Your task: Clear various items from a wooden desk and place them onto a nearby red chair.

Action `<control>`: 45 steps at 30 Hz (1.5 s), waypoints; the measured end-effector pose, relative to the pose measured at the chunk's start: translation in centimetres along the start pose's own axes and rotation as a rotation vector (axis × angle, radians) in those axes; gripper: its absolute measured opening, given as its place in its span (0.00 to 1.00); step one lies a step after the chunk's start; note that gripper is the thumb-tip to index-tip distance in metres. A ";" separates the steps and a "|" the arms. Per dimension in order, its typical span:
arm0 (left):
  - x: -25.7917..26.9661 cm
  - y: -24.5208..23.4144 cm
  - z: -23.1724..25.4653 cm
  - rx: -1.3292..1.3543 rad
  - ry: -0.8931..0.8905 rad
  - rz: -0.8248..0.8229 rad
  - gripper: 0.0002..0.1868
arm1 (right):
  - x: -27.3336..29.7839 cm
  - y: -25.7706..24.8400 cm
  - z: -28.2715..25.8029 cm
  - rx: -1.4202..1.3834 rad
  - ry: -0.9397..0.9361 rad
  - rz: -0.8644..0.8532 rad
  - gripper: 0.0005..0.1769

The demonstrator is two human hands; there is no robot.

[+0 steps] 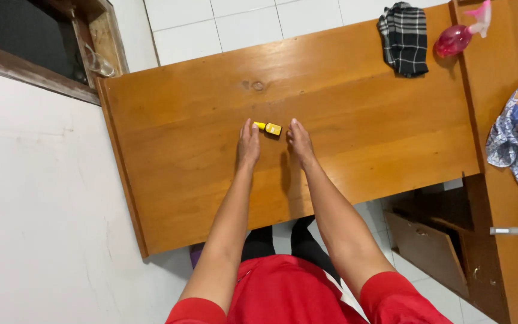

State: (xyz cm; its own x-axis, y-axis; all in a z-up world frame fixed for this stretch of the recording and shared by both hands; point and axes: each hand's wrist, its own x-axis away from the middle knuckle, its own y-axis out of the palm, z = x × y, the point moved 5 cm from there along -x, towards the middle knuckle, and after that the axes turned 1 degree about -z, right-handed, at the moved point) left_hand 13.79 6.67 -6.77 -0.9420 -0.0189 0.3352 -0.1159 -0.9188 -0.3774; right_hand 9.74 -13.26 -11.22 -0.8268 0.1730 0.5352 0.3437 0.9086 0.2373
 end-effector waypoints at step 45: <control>17.1 30.0 17.9 0.818 0.016 -0.579 0.20 | 24.4 -24.4 -14.1 -0.446 -0.405 0.468 0.19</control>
State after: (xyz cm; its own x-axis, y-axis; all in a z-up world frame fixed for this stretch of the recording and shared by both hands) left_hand -0.19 -28.24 3.12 -0.8137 0.5170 0.2657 -0.3111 -0.7734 0.5523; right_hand -12.53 -36.54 7.54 -0.6201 0.7064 0.3413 0.7745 0.4819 0.4098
